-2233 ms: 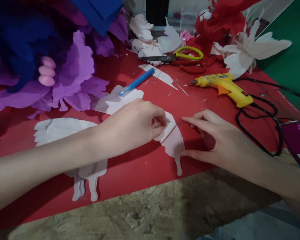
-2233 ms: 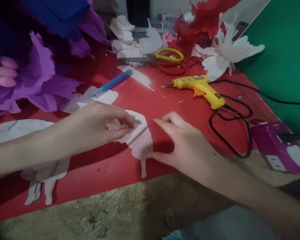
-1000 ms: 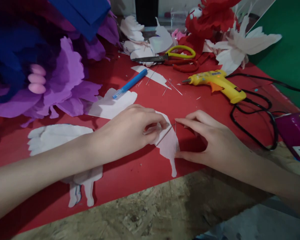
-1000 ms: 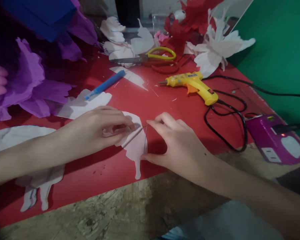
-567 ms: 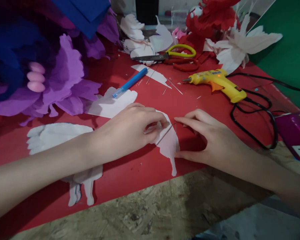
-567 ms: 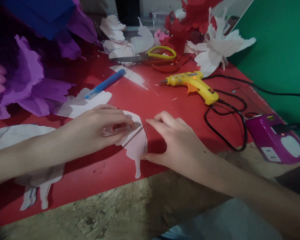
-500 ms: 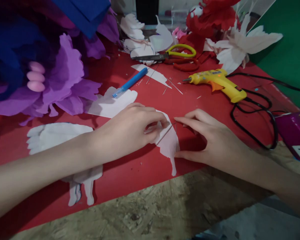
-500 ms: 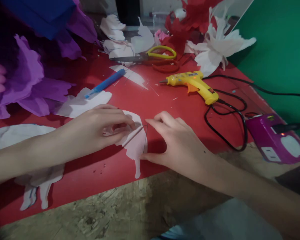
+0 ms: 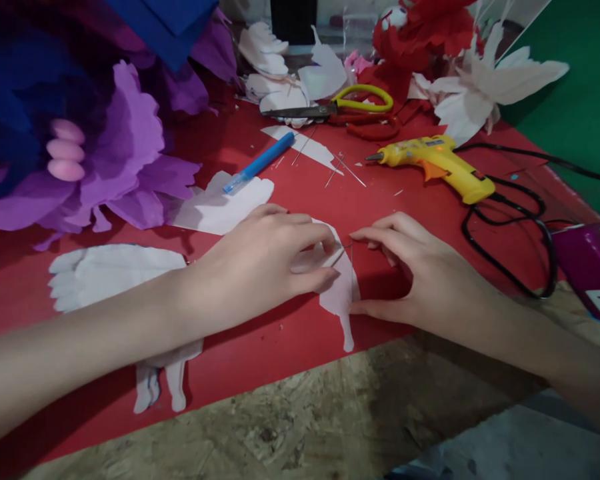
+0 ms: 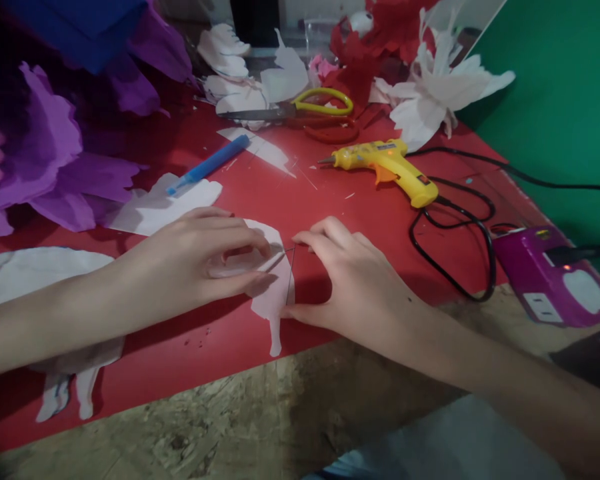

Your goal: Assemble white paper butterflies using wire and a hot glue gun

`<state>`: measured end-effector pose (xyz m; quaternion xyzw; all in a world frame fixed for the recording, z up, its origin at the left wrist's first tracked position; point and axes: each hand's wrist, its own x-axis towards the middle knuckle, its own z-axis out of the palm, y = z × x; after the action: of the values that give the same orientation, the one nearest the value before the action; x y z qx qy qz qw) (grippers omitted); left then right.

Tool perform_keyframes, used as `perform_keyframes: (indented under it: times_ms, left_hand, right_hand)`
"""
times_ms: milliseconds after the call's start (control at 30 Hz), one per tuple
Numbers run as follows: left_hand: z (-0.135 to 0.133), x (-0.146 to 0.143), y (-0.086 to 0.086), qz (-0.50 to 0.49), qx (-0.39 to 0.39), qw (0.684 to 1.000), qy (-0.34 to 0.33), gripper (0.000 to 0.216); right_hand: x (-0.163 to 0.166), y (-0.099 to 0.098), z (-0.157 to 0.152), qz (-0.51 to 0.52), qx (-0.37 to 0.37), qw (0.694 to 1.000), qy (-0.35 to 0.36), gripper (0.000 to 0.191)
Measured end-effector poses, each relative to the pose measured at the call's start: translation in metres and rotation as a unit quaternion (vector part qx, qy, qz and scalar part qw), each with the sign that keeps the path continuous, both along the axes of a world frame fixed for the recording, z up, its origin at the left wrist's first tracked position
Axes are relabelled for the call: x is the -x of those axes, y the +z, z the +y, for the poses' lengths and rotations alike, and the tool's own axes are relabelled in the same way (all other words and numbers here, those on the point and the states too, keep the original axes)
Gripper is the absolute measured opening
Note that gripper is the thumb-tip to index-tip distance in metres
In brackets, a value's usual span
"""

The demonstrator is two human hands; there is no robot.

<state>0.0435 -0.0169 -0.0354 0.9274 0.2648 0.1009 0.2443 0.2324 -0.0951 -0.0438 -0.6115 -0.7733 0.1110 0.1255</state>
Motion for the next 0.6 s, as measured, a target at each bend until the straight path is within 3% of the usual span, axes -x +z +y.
perform_keyframes:
  times_ms: [200, 600]
  left_hand:
    - [-0.0053, -0.0011, -0.0033, 0.046, -0.047, 0.998, 0.010, 0.024]
    - [-0.0044, -0.0020, -0.0040, 0.047, -0.044, 0.998, 0.006, 0.023]
  right_hand:
    - [0.0001, -0.0009, 0.0005, 0.011, -0.012, 1.000, -0.001, 0.056]
    - [0.0001, 0.0004, 0.0019, 0.039, 0.002, 0.999, -0.006, 0.053]
